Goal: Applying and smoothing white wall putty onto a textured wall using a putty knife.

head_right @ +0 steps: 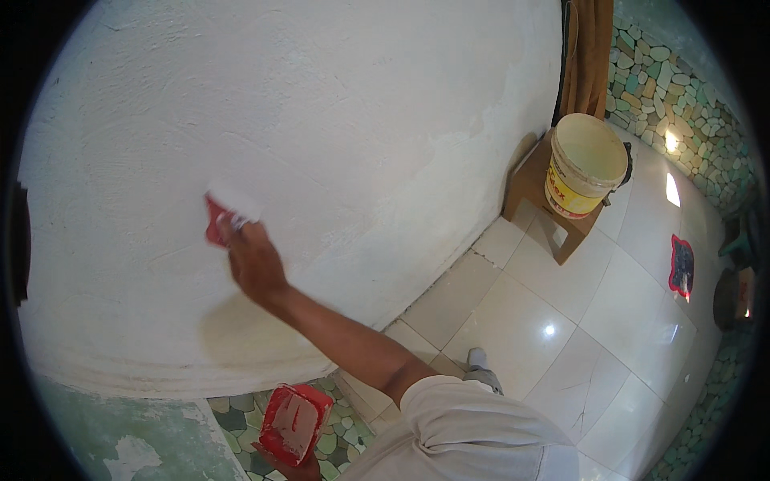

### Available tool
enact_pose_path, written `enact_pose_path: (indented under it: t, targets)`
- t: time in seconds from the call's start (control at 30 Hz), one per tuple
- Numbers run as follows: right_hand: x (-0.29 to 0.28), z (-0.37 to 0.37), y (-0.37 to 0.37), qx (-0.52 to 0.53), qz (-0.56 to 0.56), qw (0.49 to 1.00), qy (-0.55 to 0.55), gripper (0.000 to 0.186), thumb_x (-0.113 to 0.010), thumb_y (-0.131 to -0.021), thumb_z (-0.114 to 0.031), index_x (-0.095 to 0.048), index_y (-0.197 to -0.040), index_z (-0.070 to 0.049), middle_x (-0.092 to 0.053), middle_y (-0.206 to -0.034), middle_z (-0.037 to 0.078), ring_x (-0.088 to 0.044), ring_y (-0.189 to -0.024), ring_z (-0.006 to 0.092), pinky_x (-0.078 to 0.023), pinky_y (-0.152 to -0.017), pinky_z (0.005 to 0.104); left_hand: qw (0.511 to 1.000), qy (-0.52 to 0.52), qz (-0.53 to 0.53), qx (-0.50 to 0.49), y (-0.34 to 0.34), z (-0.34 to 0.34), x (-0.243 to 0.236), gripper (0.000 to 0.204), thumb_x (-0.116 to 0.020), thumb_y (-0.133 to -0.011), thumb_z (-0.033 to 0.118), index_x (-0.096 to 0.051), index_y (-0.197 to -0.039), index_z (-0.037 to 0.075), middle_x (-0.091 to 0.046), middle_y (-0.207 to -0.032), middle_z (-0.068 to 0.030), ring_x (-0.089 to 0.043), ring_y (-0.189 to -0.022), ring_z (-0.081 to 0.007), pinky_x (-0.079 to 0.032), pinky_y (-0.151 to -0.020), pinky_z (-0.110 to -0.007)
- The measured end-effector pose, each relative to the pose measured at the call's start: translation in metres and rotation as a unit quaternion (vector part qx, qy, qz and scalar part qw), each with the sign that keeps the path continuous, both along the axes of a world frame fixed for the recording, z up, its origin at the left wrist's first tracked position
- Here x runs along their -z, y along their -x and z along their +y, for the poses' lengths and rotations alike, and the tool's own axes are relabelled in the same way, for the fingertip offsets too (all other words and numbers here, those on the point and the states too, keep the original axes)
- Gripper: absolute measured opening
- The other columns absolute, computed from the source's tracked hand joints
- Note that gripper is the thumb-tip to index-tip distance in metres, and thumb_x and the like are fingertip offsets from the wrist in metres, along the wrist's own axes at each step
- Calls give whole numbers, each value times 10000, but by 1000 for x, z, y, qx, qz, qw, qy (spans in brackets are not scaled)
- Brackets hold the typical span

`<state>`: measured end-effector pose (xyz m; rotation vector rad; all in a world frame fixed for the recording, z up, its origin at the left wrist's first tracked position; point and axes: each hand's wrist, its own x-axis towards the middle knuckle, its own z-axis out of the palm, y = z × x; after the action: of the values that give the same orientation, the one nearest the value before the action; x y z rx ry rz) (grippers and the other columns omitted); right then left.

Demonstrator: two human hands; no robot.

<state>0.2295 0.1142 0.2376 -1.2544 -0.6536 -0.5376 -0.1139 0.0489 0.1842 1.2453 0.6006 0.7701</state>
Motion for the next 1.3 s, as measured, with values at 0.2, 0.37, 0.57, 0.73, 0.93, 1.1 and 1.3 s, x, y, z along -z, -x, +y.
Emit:
enact_pose_path:
  t: [0.2,0.37,0.57,0.73,0.93,1.1,1.3]
  targets:
    - [4,-42,-22,-101,-74,991,-46,222,-548,-898,-20,-647,-1096,-41,-657,-910,144,-574,-824,275,-460,-785,364,988,-50,92,-116,-14,-16,9,745,-287,-946,632,-403,-1385,41,-464,-1387,-122,-498,-1230,-315,-465,-978,-491]
    - [33,-123,-162,241,48,965,-95,284,-484,-893,14,-621,-1142,17,-599,-886,173,-544,-809,331,-440,-721,412,990,98,-20,-95,-5,-21,12,783,-325,-912,675,-400,-1401,67,-439,-1419,-133,-469,-1260,-347,-454,-980,-538]
    - [41,-105,-204,256,43,966,5,543,-523,-759,46,-534,-1300,-8,-532,-1036,204,-490,-964,367,-397,-856,450,888,389,-193,-153,-26,-47,-17,786,-324,-907,688,-403,-1407,87,-426,-1435,-133,-425,-1303,-361,-423,-1009,-566]
    - [1,-44,-103,128,15,992,-12,514,-551,-796,33,-535,-1307,-21,-515,-980,197,-475,-911,360,-408,-813,439,844,-496,143,-147,-16,-58,34,753,-348,-922,654,-410,-1403,78,-445,-1413,-150,-430,-1299,-356,-427,-1014,-540]
    - [-18,-18,-21,-23,-88,996,1,497,-566,-760,72,-556,-1248,-24,-530,-935,181,-506,-864,348,-446,-738,421,964,-204,141,-95,-16,-55,31,690,-381,-939,602,-445,-1362,60,-502,-1355,-125,-483,-1242,-332,-435,-1010,-512]
    - [-3,-39,25,-212,-107,971,38,439,-571,-799,86,-564,-1218,-43,-561,-966,156,-533,-850,320,-458,-722,395,934,288,-138,-159,-9,-45,38,665,-322,-965,578,-475,-1328,42,-530,-1318,-146,-520,-1205,-316,-410,-1043,-469]
    - [6,-128,29,-296,-44,954,24,356,-552,-836,97,-577,-1176,-6,-622,-1004,177,-597,-865,287,-471,-770,319,983,145,-100,-58,-26,-56,37,645,-258,-987,580,-476,-1299,60,-530,-1305,-117,-504,-1214,-283,-393,-1050,-467]
